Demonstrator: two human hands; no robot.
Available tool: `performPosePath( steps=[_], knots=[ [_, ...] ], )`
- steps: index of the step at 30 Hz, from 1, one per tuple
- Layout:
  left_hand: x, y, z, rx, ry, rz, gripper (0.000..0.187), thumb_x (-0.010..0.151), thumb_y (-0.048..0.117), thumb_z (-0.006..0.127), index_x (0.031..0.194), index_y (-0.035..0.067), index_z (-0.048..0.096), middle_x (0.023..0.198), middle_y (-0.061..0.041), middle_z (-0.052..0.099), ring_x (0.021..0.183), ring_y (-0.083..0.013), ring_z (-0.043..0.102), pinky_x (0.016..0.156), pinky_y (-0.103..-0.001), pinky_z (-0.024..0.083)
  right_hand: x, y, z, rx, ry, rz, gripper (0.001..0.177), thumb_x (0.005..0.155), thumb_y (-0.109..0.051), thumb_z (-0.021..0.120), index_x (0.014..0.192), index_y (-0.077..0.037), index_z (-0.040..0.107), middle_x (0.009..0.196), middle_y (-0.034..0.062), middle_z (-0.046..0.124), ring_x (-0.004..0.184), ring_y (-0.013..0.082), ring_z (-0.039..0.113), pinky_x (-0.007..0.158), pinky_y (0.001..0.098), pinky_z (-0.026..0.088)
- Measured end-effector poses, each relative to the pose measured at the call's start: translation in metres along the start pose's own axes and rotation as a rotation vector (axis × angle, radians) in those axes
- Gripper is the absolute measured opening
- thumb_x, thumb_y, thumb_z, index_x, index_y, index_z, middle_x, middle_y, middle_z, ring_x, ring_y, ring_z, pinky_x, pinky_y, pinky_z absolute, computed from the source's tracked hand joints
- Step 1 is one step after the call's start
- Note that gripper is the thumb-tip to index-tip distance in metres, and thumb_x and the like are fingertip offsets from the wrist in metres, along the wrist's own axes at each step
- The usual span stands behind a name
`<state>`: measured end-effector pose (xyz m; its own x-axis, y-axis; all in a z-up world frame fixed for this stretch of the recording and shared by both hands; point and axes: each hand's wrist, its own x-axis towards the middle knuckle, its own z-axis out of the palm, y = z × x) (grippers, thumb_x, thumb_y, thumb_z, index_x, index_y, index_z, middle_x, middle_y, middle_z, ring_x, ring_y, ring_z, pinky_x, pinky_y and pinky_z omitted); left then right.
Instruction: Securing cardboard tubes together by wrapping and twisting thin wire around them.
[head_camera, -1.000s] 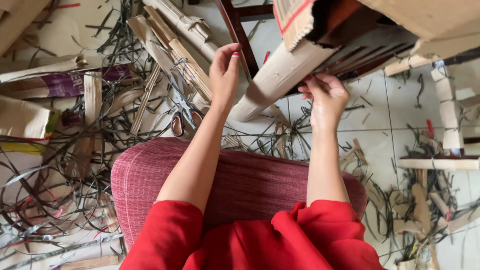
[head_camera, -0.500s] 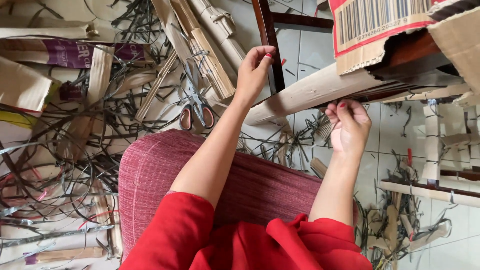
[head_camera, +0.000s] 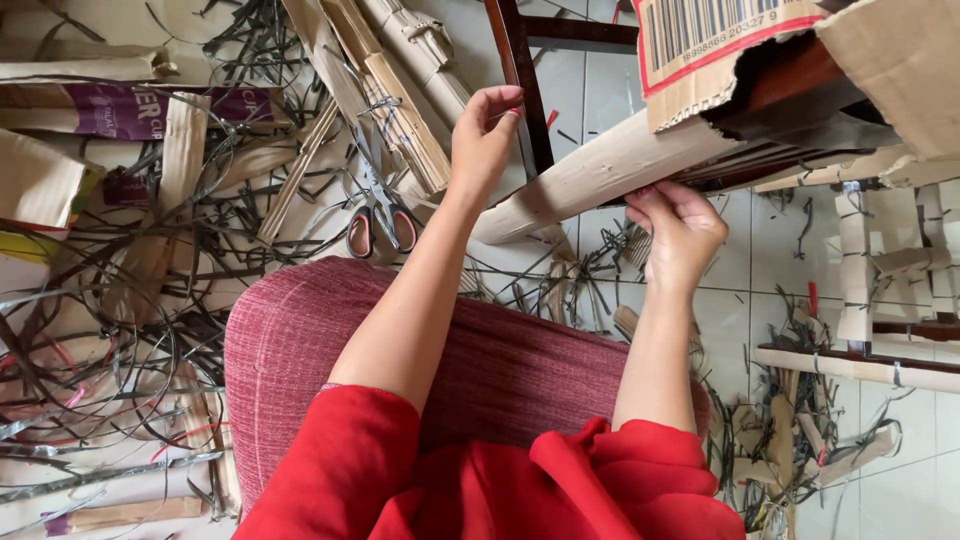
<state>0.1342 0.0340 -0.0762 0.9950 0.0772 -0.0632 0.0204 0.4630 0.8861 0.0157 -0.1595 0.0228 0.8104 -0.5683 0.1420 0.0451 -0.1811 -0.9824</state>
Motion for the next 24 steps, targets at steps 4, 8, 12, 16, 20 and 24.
performPosePath(
  steps=[4, 8, 12, 16, 20, 24],
  knots=[
    [-0.002, 0.0, -0.001, 0.064, -0.005, -0.023, 0.026, 0.094, 0.003, 0.057, 0.113, 0.012, 0.071, 0.114, -0.001, 0.076, 0.106, -0.0108, 0.071, 0.099, -0.026, 0.055, 0.007, 0.013, 0.003, -0.026, 0.03, 0.026, 0.007, 0.088, 0.009, 0.076, 0.088, 0.003, 0.073, 0.073, 0.0146, 0.073, 0.061, 0.0208, 0.073, 0.053, 0.0276, 0.062],
    [0.001, -0.006, -0.001, 0.075, -0.004, -0.023, 0.024, 0.094, 0.003, 0.059, 0.112, 0.012, 0.071, 0.111, 0.0, 0.076, 0.104, -0.01, 0.071, 0.098, -0.025, 0.055, 0.014, 0.029, -0.014, 0.115, 0.039, 0.145, 0.019, 0.085, 0.011, 0.074, 0.103, 0.006, 0.074, 0.08, 0.0151, 0.074, 0.057, 0.0203, 0.069, 0.055, 0.0288, 0.063],
    [0.0, -0.004, 0.005, 0.017, -0.078, -0.071, 0.022, 0.096, 0.008, 0.062, 0.115, 0.01, 0.071, 0.112, -0.001, 0.076, 0.106, -0.0104, 0.07, 0.099, -0.025, 0.054, 0.012, 0.036, -0.02, 0.117, -0.008, 0.16, 0.02, 0.084, 0.003, 0.082, 0.102, 0.004, 0.074, 0.083, 0.0174, 0.076, 0.059, 0.0199, 0.07, 0.054, 0.0267, 0.061],
    [-0.003, -0.002, 0.012, -0.062, -0.162, -0.127, 0.024, 0.099, 0.013, 0.061, 0.121, 0.006, 0.068, 0.117, -0.003, 0.074, 0.109, -0.0115, 0.069, 0.103, -0.025, 0.052, 0.006, 0.015, -0.012, -0.16, -0.046, -0.164, 0.012, 0.09, 0.014, 0.077, 0.098, 0.005, 0.074, 0.08, 0.0155, 0.074, 0.06, 0.0194, 0.072, 0.052, 0.0236, 0.058],
    [-0.003, -0.001, 0.01, -0.062, -0.169, -0.131, 0.023, 0.101, 0.015, 0.059, 0.12, 0.008, 0.068, 0.111, -0.002, 0.075, 0.103, -0.0111, 0.069, 0.099, -0.024, 0.052, 0.005, 0.0, -0.007, -0.281, -0.031, -0.269, 0.009, 0.093, 0.013, 0.075, 0.095, 0.005, 0.073, 0.081, 0.0141, 0.074, 0.064, 0.0193, 0.073, 0.054, 0.0231, 0.058],
    [-0.002, -0.007, 0.011, -0.181, -0.23, -0.115, 0.026, 0.104, 0.019, 0.053, 0.123, 0.006, 0.066, 0.116, -0.008, 0.072, 0.112, -0.0167, 0.07, 0.103, -0.028, 0.055, 0.011, 0.003, -0.009, -0.278, -0.036, -0.41, 0.009, 0.093, 0.016, 0.071, 0.093, 0.007, 0.07, 0.079, 0.0155, 0.072, 0.067, 0.0207, 0.072, 0.062, 0.029, 0.063]
  ],
)
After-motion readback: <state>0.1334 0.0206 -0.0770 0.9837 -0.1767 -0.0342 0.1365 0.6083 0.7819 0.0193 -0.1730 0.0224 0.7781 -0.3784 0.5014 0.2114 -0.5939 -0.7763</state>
